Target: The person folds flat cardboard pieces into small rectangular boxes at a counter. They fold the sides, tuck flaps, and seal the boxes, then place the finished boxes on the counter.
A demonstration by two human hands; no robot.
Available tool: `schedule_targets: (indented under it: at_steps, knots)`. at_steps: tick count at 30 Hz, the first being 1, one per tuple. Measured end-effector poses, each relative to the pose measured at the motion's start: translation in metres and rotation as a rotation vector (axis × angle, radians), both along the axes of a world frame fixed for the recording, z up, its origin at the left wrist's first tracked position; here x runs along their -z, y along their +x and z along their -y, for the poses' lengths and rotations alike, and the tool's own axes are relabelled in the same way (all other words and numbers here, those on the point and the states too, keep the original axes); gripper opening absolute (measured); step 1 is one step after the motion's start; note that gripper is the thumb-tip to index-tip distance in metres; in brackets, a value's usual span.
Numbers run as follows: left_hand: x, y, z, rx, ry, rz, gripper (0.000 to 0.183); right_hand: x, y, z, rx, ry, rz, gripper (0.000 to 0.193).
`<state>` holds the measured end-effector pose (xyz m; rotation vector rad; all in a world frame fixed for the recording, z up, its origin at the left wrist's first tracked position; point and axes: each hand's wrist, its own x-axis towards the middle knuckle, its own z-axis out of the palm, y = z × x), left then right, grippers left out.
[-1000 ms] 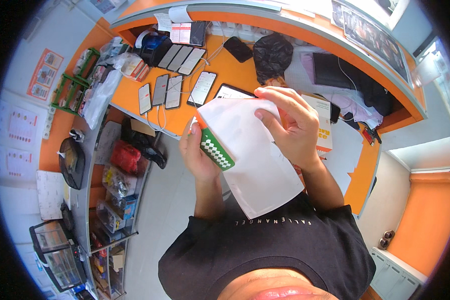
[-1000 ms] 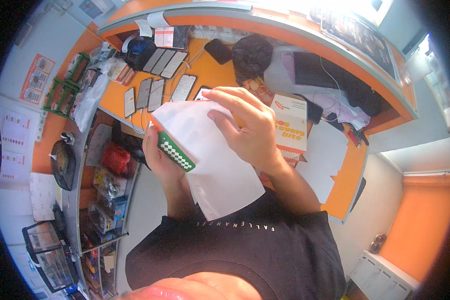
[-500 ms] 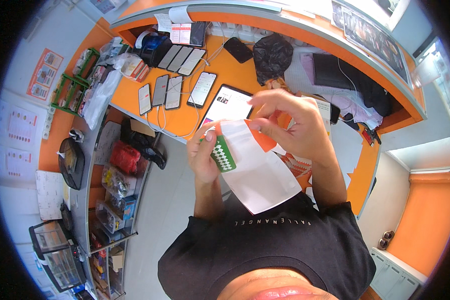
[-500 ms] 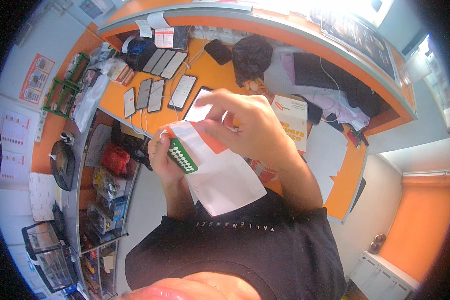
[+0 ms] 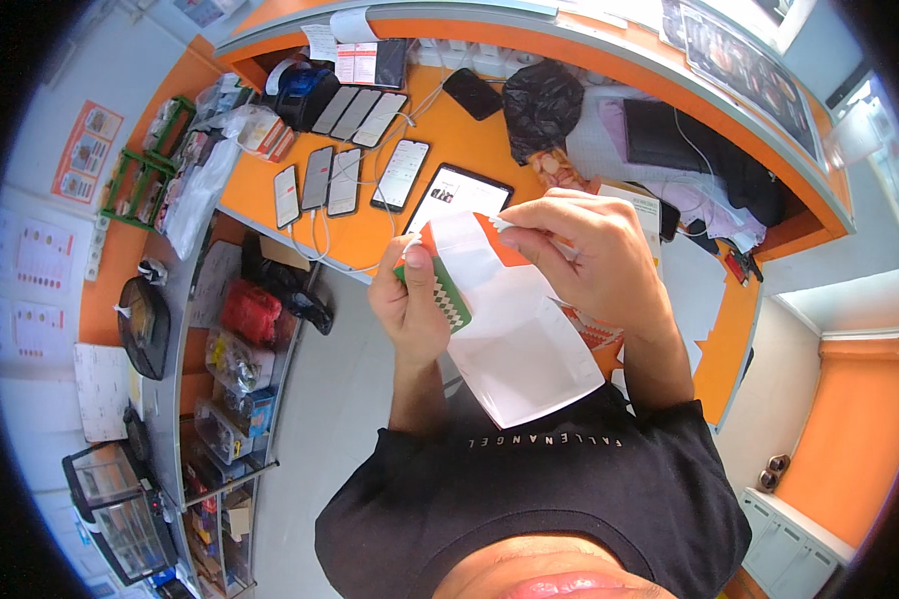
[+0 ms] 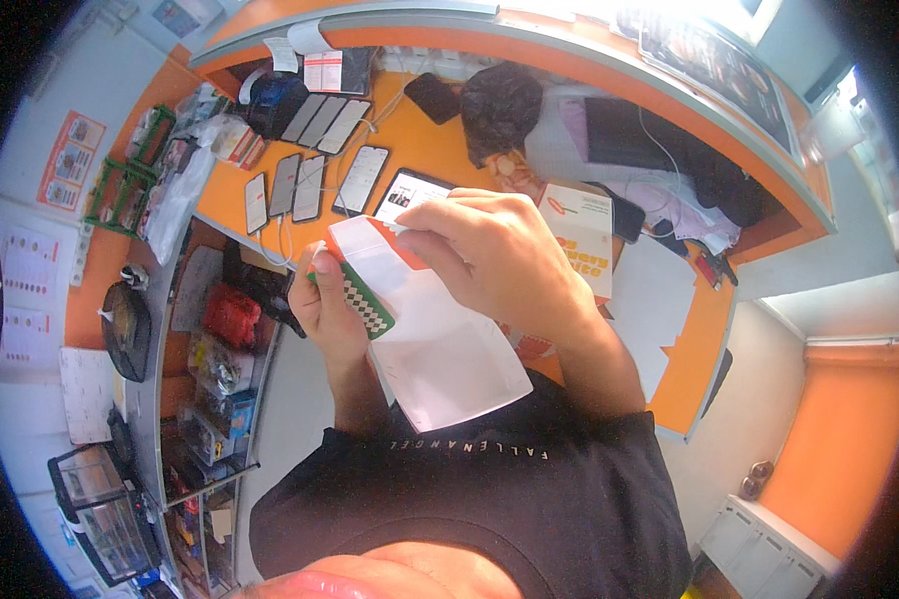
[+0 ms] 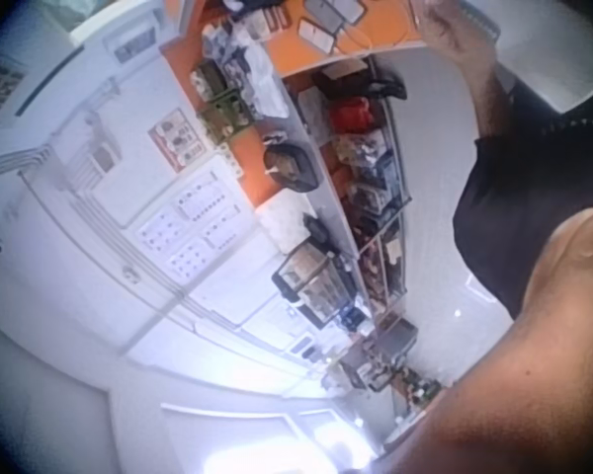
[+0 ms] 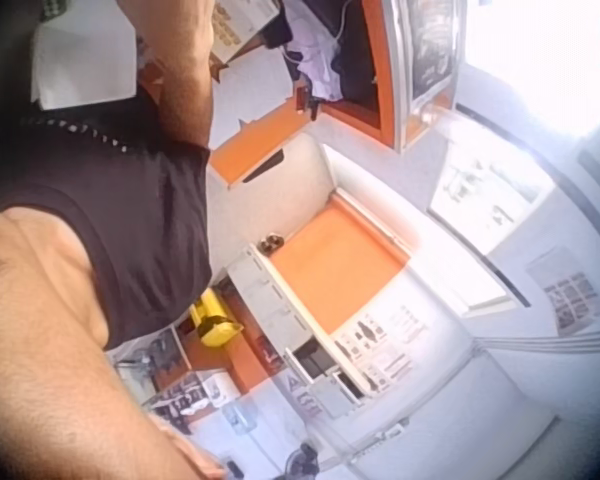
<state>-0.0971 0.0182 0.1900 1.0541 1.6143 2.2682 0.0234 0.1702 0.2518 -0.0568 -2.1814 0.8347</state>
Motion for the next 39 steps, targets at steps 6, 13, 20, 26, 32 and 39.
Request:
schedule_targets:
  at_steps: [6, 13, 20, 26, 32, 39]
  knots:
    - [-0.018, 0.010, -0.019, -0.562, -0.079, -0.533, 0.021, 0.003, 0.002, -0.007, 0.149, 0.041, -0.038, 0.012]
    - [-0.026, 0.026, -0.017, -0.067, -0.187, -0.224, 0.030, 0.005, 0.001, 0.003, 0.102, 0.155, -0.090, 0.014]
    - [-0.010, 0.018, -0.019, -0.053, -0.100, -0.220, 0.031, 0.007, 0.010, 0.003, 0.025, -0.070, -0.075, 0.021]
    - [-0.011, 0.017, -0.019, 0.022, 0.038, -0.002, 0.025, 0.060, 0.017, -0.003, -0.089, -0.468, -0.175, 0.026]
    - [-0.016, 0.021, -0.017, 0.025, 0.131, 0.098, 0.026, 0.050, 0.000, 0.005, -0.063, -0.130, -0.275, 0.037]
    - [-0.006, 0.019, -0.020, -0.128, 0.131, 0.009, 0.026, 0.066, -0.002, 0.013, -0.025, -0.204, -0.306, 0.024]
